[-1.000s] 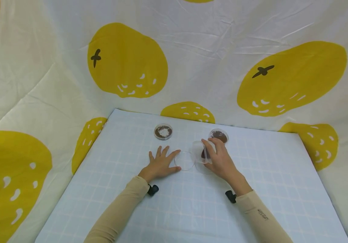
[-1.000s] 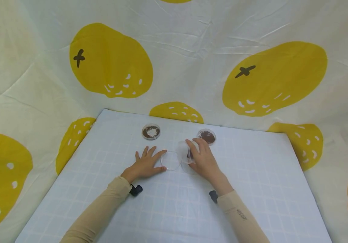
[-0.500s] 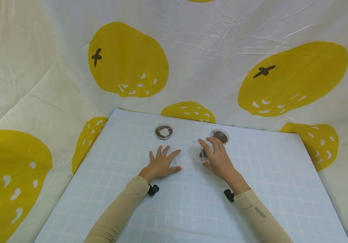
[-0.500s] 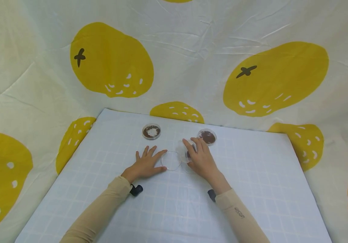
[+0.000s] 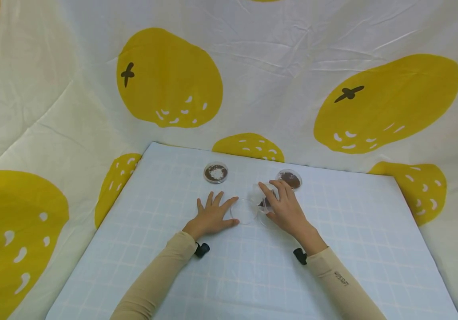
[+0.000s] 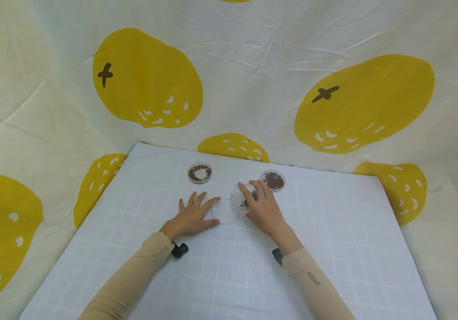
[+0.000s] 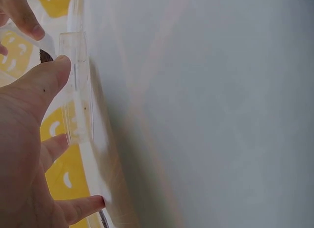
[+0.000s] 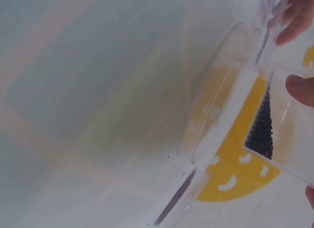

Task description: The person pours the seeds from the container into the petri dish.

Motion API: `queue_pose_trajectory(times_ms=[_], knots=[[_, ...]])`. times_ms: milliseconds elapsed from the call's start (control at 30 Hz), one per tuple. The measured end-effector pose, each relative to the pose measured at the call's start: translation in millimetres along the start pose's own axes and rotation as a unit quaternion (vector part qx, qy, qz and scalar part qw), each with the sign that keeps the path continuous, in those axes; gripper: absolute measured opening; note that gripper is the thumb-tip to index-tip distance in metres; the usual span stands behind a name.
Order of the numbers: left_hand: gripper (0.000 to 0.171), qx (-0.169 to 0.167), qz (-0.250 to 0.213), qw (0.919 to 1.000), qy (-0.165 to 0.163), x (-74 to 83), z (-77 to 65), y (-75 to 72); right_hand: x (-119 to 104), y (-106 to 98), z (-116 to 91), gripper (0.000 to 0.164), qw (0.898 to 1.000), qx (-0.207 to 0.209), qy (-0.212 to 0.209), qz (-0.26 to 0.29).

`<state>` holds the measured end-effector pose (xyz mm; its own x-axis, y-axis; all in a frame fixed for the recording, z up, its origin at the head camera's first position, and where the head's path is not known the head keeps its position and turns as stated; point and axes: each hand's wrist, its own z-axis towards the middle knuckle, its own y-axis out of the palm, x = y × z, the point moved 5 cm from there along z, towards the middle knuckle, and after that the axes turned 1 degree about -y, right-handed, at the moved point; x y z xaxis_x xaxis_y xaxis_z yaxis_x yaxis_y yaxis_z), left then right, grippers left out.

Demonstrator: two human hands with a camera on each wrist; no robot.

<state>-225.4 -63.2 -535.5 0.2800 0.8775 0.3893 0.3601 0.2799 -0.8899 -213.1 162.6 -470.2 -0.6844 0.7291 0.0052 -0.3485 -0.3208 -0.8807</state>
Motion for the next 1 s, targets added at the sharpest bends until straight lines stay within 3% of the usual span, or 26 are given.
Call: queue_pose_trajectory(times_ms=[1000], knots=[[0.078,0.003,-0.001,1.0000,-0.002,0.7,-0.7,0.1,-3.2,2.5,2.1,0.110,1.000,0.001,-0.009,-0.012]])
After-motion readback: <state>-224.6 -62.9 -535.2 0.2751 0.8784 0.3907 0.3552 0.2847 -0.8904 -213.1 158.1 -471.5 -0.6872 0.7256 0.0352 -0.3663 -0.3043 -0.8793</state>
